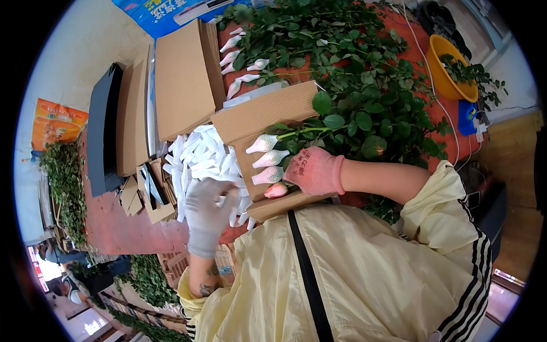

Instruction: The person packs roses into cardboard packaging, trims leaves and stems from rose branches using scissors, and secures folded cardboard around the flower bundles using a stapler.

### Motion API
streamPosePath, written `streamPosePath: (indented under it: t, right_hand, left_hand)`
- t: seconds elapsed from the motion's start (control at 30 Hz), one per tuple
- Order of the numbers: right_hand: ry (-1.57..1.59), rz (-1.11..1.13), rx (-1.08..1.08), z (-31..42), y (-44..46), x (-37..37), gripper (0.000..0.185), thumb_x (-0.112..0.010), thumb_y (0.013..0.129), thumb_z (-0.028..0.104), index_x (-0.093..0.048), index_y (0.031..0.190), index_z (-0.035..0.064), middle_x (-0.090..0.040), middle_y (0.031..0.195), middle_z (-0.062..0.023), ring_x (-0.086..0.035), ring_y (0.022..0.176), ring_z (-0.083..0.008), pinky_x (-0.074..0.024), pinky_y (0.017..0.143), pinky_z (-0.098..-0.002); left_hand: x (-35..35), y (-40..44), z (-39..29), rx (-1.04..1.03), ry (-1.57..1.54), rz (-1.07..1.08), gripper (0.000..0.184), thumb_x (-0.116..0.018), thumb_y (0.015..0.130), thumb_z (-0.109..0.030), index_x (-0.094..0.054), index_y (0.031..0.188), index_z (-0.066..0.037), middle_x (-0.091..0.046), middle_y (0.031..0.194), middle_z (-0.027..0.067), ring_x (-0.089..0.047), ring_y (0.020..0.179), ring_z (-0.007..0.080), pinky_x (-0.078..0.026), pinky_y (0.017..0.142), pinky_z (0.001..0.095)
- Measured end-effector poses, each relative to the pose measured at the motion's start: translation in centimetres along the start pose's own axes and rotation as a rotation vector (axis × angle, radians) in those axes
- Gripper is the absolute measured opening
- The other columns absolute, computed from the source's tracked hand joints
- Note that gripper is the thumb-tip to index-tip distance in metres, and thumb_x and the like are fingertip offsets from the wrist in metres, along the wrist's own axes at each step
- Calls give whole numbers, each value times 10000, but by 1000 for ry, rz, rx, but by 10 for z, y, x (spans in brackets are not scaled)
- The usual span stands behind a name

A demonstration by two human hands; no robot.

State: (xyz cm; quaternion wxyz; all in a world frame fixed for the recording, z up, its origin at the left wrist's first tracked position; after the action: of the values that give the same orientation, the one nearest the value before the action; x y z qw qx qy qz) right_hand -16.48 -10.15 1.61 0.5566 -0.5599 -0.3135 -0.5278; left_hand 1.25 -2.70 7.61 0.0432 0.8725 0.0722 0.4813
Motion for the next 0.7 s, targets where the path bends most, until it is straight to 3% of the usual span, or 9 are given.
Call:
streamPosePath:
  t: [0.07,0.2,0.3,0.4,0.47,0.5,0.57,0.7]
  right_hand:
    - [-39,-198,34,2,-4,3,154,-480,789,176,-575,877,92,-616,810,-81,-618,792,-238,-467,671,-375]
    - [-48,-96,14,1,-4,1,160,-477,796,186,-574,881,90,-609,802,-84,-616,781,-247,-466,664,-370]
    - [-68,-65,41,3,-8,1,166,-488,801,198,-571,899,93,-606,808,-81,-616,774,-250,-466,660,-364]
    - [77,-219,16,4,-14,15,189,-511,806,226,-570,932,98,-607,836,-75,-617,770,-251,-465,651,-356]
    - [-31,-558,-145,-4,-20,27,236,-541,793,251,-567,981,110,-600,881,-63,-617,783,-243,-462,649,-363]
    - [-35,-559,-142,-3,-18,27,236,-541,793,251,-567,981,110,-600,881,-63,-617,783,-243,-462,649,-363]
    - [-26,-152,-234,-6,-5,7,302,-556,786,261,-563,1051,118,-585,917,-59,-613,794,-237,-452,643,-368]
    - [-30,-280,-189,-7,-7,1,346,-537,784,217,-558,1116,122,-578,925,-65,-610,819,-225,-447,656,-365]
  left_hand:
    - [-7,-6,-38,-133,35,53,208,-675,740,-165,-671,916,-54,-632,841,85,-595,806,253,-459,698,347]
    - [-42,-19,-80,-323,140,111,320,-658,756,-223,-644,1047,-90,-637,1045,71,-574,964,260,-423,839,374]
    - [-64,-27,-68,-255,113,186,336,-642,769,-244,-630,1068,-90,-626,1109,77,-559,1008,256,-397,874,384]
    - [-65,-27,-63,-254,82,176,324,-642,770,-246,-633,1052,-87,-629,1100,75,-558,1010,248,-405,860,376]
    - [-65,-26,-65,-252,94,168,306,-628,779,-257,-634,1045,-106,-628,1091,57,-559,993,237,-417,825,381]
    - [-64,-25,-66,-257,108,161,288,-614,787,-267,-634,1038,-126,-627,1082,39,-560,976,225,-430,789,386]
    - [-66,-25,-63,-253,100,155,284,-614,787,-267,-635,1034,-128,-629,1076,39,-560,976,222,-430,790,388]
    - [-65,-24,-64,-273,52,143,288,-619,784,-268,-634,1032,-123,-630,1067,47,-567,949,242,-434,791,395]
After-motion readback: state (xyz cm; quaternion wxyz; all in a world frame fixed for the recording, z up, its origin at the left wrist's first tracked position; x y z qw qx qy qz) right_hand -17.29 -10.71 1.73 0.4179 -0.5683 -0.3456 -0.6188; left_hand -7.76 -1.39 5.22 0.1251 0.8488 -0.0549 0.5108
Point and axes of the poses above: each hand's wrist, its own y-axis towards the middle knuckle, its own x-axis out of the back of the hand, z = x × y, the point moved 6 cm from there along y, towards the middle knuckle
